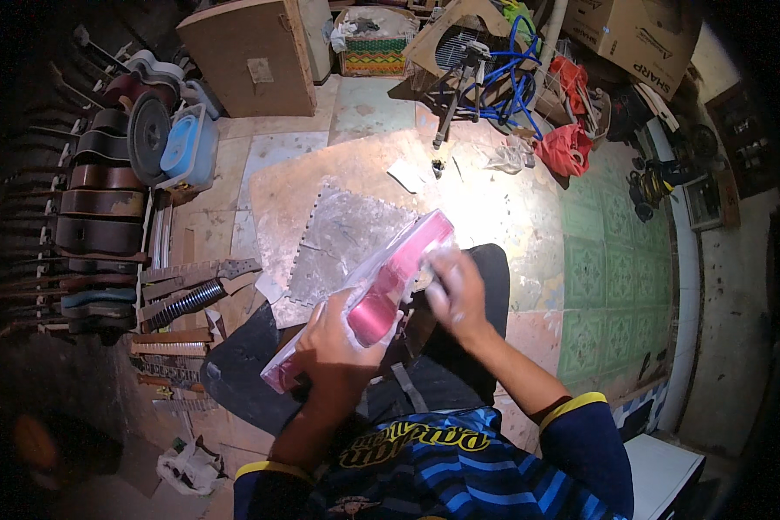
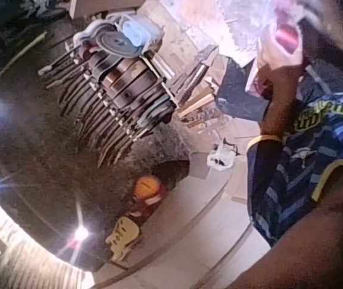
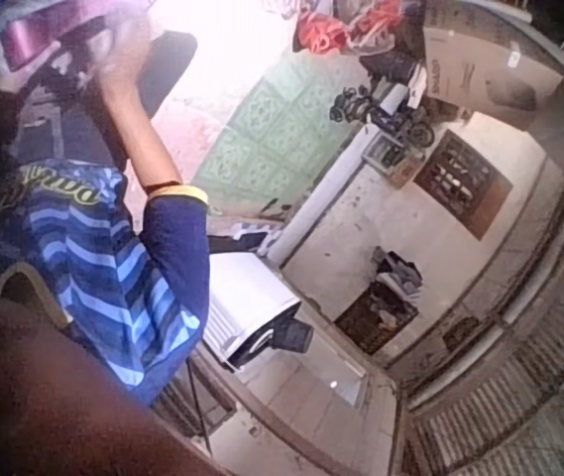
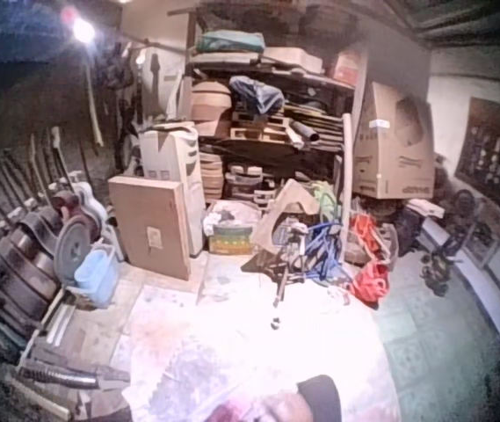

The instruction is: The person sands the surfaces and edges of a pink electric guitar body with sandpaper by hand.

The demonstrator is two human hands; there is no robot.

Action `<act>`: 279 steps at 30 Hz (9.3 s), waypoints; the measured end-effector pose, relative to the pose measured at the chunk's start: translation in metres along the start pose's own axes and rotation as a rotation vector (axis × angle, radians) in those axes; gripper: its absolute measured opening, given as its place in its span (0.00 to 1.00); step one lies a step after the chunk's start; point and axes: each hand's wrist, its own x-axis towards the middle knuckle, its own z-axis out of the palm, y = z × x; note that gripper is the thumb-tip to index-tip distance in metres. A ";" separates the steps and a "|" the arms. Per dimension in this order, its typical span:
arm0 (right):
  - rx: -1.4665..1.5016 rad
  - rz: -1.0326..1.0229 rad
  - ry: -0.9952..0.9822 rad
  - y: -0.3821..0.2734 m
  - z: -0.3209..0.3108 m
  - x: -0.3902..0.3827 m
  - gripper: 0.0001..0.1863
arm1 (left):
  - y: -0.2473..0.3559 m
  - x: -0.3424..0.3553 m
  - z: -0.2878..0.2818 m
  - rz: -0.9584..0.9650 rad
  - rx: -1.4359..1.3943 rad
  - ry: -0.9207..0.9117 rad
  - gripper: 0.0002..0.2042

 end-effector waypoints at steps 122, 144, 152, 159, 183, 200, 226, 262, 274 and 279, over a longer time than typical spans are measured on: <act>-0.152 -0.084 -0.030 0.014 -0.006 0.025 0.29 | -0.008 -0.024 0.018 0.148 0.080 0.028 0.28; -0.124 0.008 -0.015 0.012 -0.011 0.028 0.30 | -0.016 -0.031 0.018 0.135 0.088 0.025 0.30; -0.128 0.036 0.021 0.018 -0.007 0.025 0.31 | -0.012 -0.032 0.015 0.097 0.078 -0.013 0.31; -0.144 -0.070 -0.093 0.005 -0.009 0.013 0.35 | -0.019 -0.035 0.018 0.133 0.082 0.024 0.29; -0.089 0.127 0.024 0.007 -0.002 0.022 0.31 | -0.012 -0.033 0.010 0.045 0.090 0.031 0.26; -0.019 0.037 -0.026 -0.011 0.006 0.006 0.32 | -0.026 -0.034 0.004 -0.079 0.051 -0.024 0.28; 0.103 -0.059 -0.167 -0.043 -0.006 -0.012 0.31 | -0.035 -0.035 0.008 0.084 0.135 0.098 0.32; 0.063 0.123 0.024 -0.006 0.001 -0.001 0.32 | -0.024 -0.034 0.013 -0.007 0.200 0.031 0.30; -0.062 -0.016 -0.123 0.004 0.000 -0.003 0.30 | -0.016 -0.030 0.013 -0.126 0.188 0.038 0.31; 0.046 -0.025 -0.081 -0.027 0.008 -0.001 0.28 | -0.023 -0.034 0.017 0.039 0.119 0.112 0.34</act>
